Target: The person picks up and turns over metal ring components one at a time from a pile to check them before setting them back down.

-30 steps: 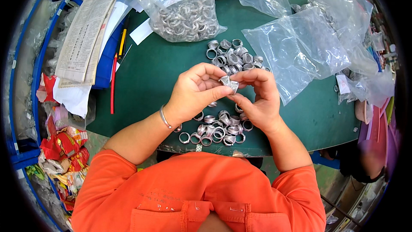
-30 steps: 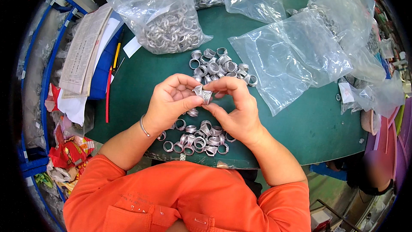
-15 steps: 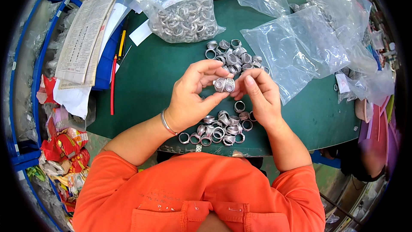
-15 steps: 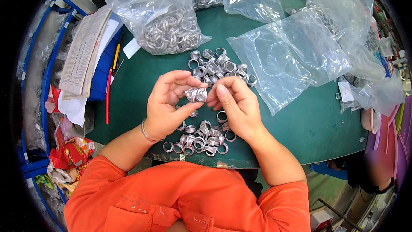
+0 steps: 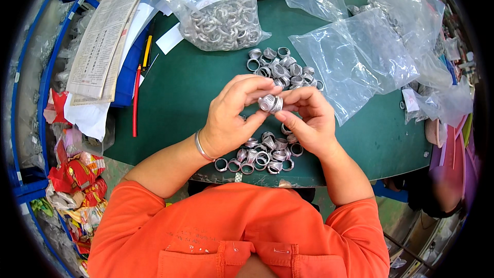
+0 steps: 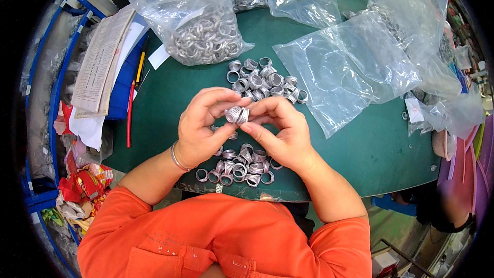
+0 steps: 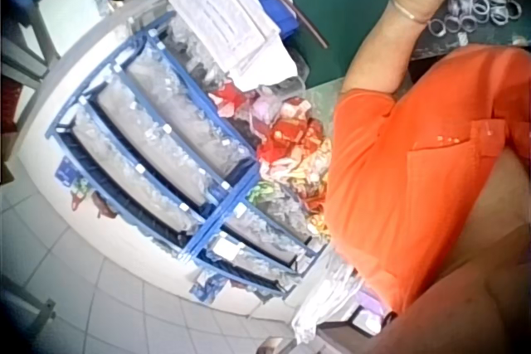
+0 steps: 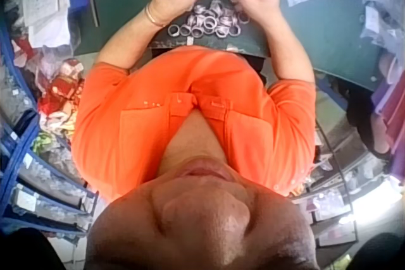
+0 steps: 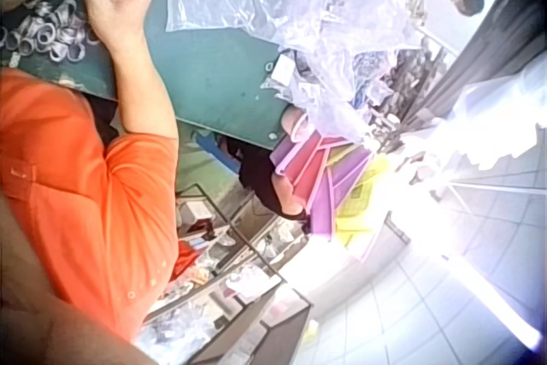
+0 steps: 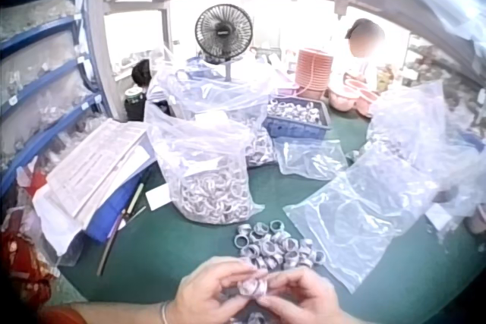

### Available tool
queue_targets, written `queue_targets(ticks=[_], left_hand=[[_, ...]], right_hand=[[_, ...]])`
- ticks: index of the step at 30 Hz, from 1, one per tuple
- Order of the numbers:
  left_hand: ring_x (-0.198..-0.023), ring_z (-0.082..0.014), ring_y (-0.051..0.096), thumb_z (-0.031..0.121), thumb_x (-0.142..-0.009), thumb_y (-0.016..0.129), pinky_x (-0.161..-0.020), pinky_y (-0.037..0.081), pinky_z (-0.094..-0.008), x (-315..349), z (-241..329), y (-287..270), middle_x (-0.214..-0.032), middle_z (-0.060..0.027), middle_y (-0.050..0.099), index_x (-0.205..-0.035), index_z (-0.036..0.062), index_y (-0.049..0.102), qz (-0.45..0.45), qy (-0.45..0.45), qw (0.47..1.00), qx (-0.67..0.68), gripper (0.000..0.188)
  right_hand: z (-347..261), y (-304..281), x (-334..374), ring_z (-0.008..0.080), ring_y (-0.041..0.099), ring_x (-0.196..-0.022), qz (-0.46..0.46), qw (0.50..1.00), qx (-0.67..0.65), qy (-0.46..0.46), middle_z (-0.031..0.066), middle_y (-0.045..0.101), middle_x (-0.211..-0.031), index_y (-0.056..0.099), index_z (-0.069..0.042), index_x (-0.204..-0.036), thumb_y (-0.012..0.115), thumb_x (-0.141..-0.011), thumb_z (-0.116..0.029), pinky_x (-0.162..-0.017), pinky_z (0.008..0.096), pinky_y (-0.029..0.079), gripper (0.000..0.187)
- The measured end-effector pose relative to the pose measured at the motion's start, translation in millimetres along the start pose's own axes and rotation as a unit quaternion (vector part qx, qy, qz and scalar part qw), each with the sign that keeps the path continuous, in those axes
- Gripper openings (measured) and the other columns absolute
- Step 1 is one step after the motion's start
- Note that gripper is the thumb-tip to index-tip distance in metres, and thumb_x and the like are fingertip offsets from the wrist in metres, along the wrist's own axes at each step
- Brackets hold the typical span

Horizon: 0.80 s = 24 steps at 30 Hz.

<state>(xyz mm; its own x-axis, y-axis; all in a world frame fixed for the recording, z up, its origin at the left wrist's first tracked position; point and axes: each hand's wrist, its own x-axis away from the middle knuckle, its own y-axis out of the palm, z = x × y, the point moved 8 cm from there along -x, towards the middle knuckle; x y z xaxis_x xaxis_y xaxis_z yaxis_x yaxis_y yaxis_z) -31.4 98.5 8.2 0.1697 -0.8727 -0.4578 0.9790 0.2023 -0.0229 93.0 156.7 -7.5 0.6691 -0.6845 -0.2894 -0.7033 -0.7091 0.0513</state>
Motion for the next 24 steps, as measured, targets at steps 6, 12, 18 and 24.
queue_targets(ticks=[6,12,18,24], left_hand=[[-0.108,-0.0263,0.058,-0.016,-0.075,0.062,-0.09,0.051,-0.0352,-4.2,-14.2,-9.2,-0.112,-0.0143,0.052,-0.106,-0.004,0.05,0.0,-0.074,0.995,0.066,0.036],[-0.096,-0.0197,0.062,-0.013,-0.073,0.068,-0.081,0.053,-0.0298,-1.3,-24.5,-16.6,-0.108,-0.0113,0.054,-0.107,-0.0046,0.053,0.006,-0.092,0.996,0.015,0.038],[-0.083,-0.0109,0.061,-0.005,-0.071,0.074,-0.073,0.053,-0.0227,1.1,-31.4,-13.8,-0.097,-0.0053,0.057,-0.103,-0.0018,0.06,0.033,-0.149,0.986,0.06,0.035],[-0.084,-0.0142,0.064,-0.009,-0.072,0.073,-0.073,0.054,-0.0235,4.7,-32.7,-8.3,-0.098,-0.0093,0.059,-0.106,-0.0046,0.056,-0.014,-0.189,0.981,0.029,0.038]], right_hand=[[-5.8,-3.3,-0.9,0.0208,0.059,-0.102,0.036,0.998,-0.048,-0.016,0.015,0.058,-0.112,0.04,-0.003,-0.11,0.063,-0.076,0.013,-0.083,0.0298,0.05,0.044],[-28.9,8.9,-8.1,0.026,0.059,-0.093,-0.109,0.946,0.293,-0.081,0.0099,0.061,-0.099,0.063,-0.004,-0.093,0.067,-0.069,0.005,-0.077,0.0333,0.048,0.026],[-9.6,19.8,-0.4,0.0287,0.058,-0.085,-0.189,0.924,0.333,-0.002,0.0102,0.059,-0.086,0.063,-0.002,-0.085,0.065,-0.077,-0.007,-0.073,0.0368,0.048,0.01],[-15.9,5.8,-6.9,0.0236,0.059,-0.072,-0.051,0.96,0.277,-0.008,0.0112,0.06,-0.081,0.062,-0.001,-0.093,0.061,-0.083,-0.004,-0.064,0.031,0.046,0.01]])
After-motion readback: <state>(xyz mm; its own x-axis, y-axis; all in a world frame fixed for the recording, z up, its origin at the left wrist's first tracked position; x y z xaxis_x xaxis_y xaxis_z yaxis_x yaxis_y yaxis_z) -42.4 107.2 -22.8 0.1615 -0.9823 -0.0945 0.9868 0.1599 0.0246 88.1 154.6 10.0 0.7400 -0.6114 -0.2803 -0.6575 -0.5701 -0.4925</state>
